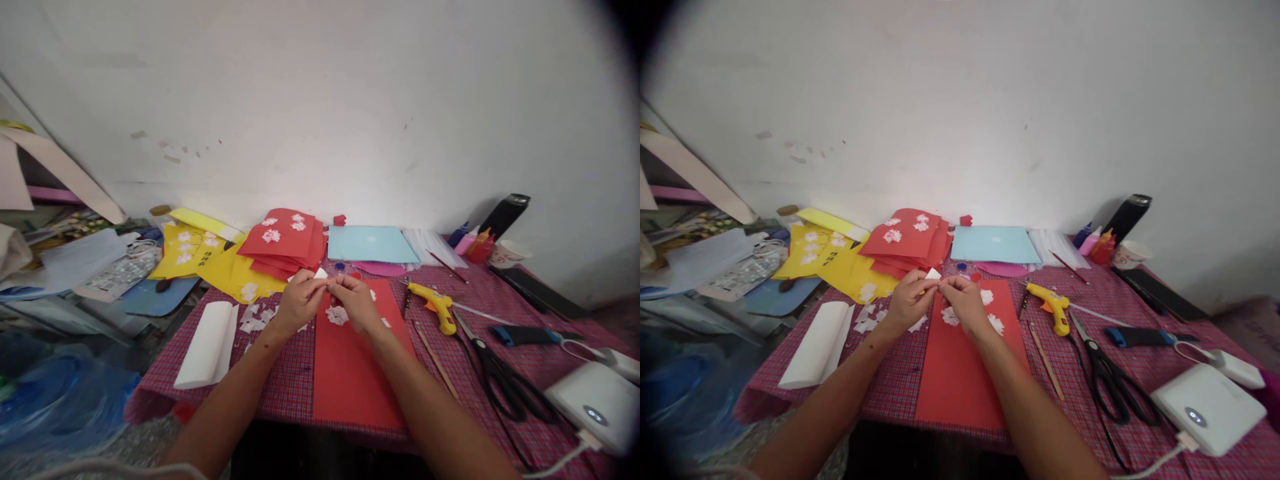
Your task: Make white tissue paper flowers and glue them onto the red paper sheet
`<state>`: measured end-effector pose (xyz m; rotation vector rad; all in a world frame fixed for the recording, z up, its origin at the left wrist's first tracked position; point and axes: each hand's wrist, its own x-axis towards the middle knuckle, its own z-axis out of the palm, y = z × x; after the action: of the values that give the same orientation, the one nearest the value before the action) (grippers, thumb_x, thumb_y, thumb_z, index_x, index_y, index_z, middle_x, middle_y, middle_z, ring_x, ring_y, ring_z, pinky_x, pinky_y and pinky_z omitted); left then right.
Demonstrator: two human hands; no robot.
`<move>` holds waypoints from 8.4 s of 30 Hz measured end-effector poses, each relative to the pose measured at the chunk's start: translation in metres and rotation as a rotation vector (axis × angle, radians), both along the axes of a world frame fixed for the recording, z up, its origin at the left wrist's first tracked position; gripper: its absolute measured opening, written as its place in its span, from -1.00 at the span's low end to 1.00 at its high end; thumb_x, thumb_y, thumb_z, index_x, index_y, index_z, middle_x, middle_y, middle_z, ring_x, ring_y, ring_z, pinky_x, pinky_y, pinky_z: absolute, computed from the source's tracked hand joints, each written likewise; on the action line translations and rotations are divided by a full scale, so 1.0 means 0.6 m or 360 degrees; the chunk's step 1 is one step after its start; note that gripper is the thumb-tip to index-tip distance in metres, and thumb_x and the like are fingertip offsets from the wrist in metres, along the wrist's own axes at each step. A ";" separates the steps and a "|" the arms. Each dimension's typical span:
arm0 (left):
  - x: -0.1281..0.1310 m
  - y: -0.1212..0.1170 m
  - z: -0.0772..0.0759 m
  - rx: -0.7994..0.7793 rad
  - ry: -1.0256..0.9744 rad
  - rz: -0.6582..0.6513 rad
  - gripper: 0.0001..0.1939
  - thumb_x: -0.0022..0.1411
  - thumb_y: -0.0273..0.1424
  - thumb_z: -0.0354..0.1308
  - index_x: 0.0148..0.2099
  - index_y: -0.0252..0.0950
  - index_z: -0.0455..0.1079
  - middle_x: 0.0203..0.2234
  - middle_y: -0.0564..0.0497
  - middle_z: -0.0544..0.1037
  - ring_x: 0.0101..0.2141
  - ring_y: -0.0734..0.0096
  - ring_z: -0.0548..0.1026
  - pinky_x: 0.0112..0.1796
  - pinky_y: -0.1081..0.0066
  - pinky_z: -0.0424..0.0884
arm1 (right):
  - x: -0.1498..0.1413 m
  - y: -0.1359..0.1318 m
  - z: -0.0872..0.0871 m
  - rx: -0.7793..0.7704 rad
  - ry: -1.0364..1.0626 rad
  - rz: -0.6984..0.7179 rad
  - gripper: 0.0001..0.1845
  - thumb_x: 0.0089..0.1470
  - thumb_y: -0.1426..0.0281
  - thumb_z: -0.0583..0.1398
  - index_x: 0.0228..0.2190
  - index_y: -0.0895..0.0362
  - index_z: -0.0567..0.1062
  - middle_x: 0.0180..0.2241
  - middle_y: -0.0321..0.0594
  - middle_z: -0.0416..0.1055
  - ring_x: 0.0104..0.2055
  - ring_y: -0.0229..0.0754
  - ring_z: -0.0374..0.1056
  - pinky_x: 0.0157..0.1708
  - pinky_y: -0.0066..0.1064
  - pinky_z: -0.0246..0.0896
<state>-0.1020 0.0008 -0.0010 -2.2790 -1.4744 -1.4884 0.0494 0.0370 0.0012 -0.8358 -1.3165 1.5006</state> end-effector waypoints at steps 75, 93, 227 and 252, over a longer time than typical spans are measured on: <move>0.001 0.001 0.013 -0.0450 -0.0605 -0.0182 -0.86 0.20 -0.44 0.16 -0.25 -0.29 0.55 -0.37 -0.04 0.53 -0.32 0.37 0.47 -0.26 0.40 0.36 | 0.000 0.008 -0.018 0.0206 -0.0088 0.0029 -0.82 -0.03 0.27 0.27 -0.50 0.13 0.45 -0.63 -0.41 0.28 -0.61 -0.33 0.14 -0.60 -0.48 0.04; -0.002 0.002 0.002 -0.0567 -0.0709 -0.0187 -0.85 0.21 -0.39 0.13 -0.26 -0.28 0.52 -0.38 0.00 0.55 -0.33 0.38 0.47 -0.26 0.42 0.35 | 0.002 0.001 -0.007 0.0262 -0.0183 -0.0004 -0.82 0.01 0.28 0.22 -0.51 0.11 0.40 -0.64 -0.42 0.24 -0.61 -0.32 0.12 -0.61 -0.49 0.00; 0.001 0.010 -0.008 -0.0845 -0.1219 -0.0369 -0.78 0.10 -0.30 0.29 -0.22 -0.33 0.52 -0.41 0.02 0.53 -0.40 0.47 0.40 -0.34 0.48 0.29 | 0.002 0.009 -0.012 0.0284 -0.0143 -0.0134 -0.85 -0.03 0.28 0.27 -0.49 0.11 0.49 -0.65 -0.41 0.24 -0.63 -0.33 0.09 -0.62 -0.47 -0.02; 0.005 0.001 0.005 -0.0213 -0.0467 -0.0134 -0.82 0.26 -0.41 0.12 -0.16 -0.21 0.55 -0.32 -0.06 0.53 -0.24 0.32 0.46 -0.18 0.36 0.34 | -0.002 0.001 -0.003 -0.0232 0.0293 0.0166 -0.85 -0.13 0.33 0.32 -0.50 0.15 0.50 -0.72 -0.42 0.27 -0.72 -0.37 0.09 -0.71 -0.51 -0.07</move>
<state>-0.0992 0.0016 0.0022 -2.3002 -1.6109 -1.8706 0.0483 0.0374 -0.0007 -0.7099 -1.1404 1.7288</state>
